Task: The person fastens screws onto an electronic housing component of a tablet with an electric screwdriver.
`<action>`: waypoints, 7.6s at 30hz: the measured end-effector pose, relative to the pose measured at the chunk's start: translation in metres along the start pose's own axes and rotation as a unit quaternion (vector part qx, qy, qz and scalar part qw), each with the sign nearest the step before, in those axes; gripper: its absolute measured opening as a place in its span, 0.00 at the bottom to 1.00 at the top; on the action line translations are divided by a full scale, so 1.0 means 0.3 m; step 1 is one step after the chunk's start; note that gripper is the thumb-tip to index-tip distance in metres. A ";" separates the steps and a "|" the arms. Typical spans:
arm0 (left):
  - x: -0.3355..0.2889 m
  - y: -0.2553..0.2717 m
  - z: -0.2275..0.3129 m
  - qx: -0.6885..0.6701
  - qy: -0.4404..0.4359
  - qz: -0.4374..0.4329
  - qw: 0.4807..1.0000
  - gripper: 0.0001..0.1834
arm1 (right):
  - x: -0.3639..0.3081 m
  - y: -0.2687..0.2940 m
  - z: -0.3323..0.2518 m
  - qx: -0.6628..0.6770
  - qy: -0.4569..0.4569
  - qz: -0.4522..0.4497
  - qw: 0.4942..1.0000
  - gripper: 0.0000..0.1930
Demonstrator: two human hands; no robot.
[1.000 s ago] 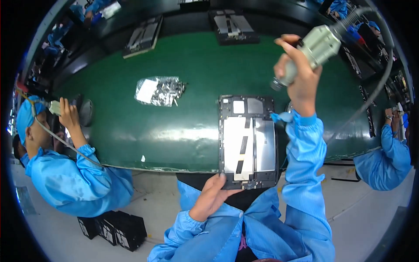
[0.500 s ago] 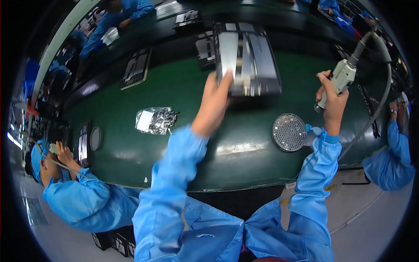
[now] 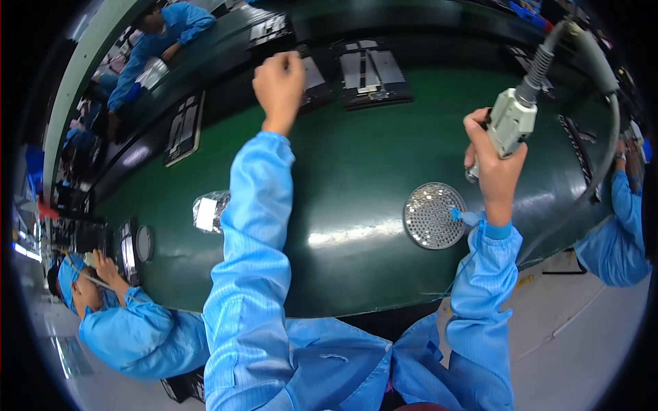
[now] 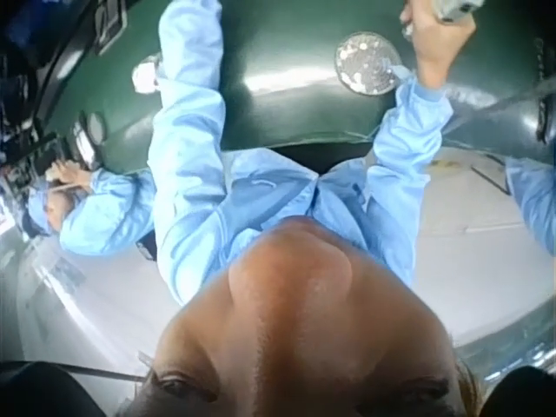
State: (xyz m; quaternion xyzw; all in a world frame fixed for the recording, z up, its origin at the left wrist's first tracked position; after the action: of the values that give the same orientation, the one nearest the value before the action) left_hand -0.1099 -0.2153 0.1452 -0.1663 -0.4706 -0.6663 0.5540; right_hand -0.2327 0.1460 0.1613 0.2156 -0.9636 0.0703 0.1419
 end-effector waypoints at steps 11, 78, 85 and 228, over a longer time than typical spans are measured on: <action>-0.015 -0.143 -0.693 -0.014 0.454 -0.275 0.847 0.51 | -0.024 -0.065 -0.008 0.010 0.006 -0.028 1.000 0.06; -0.600 0.626 -0.053 -0.074 -0.150 -0.060 0.984 0.11 | -0.186 -0.116 0.053 0.067 0.031 -0.161 0.984 0.08; -0.628 0.598 -0.109 -0.186 0.009 -0.077 0.979 0.12 | -0.181 -0.130 0.066 0.066 0.043 -0.162 0.984 0.08; -1.165 1.011 0.267 -0.197 0.281 -0.140 0.929 0.19 | -0.395 -0.882 0.029 0.120 0.010 -0.295 0.948 0.09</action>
State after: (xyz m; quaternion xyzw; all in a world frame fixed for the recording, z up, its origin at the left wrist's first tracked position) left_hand 0.2531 0.0702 0.0602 -0.0101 -0.1732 -0.8358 0.5208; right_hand -0.0170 -0.0463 0.1369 0.5047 -0.8400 0.1428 0.1386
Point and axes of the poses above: each hand's wrist, its own x-axis towards the middle knuckle, its own y-axis out of the back of the hand, z = x × y, the point moved 7 cm from there along x, towards the middle knuckle, and after that the axes turned 5 degrees about -y, right-handed, at the moved point
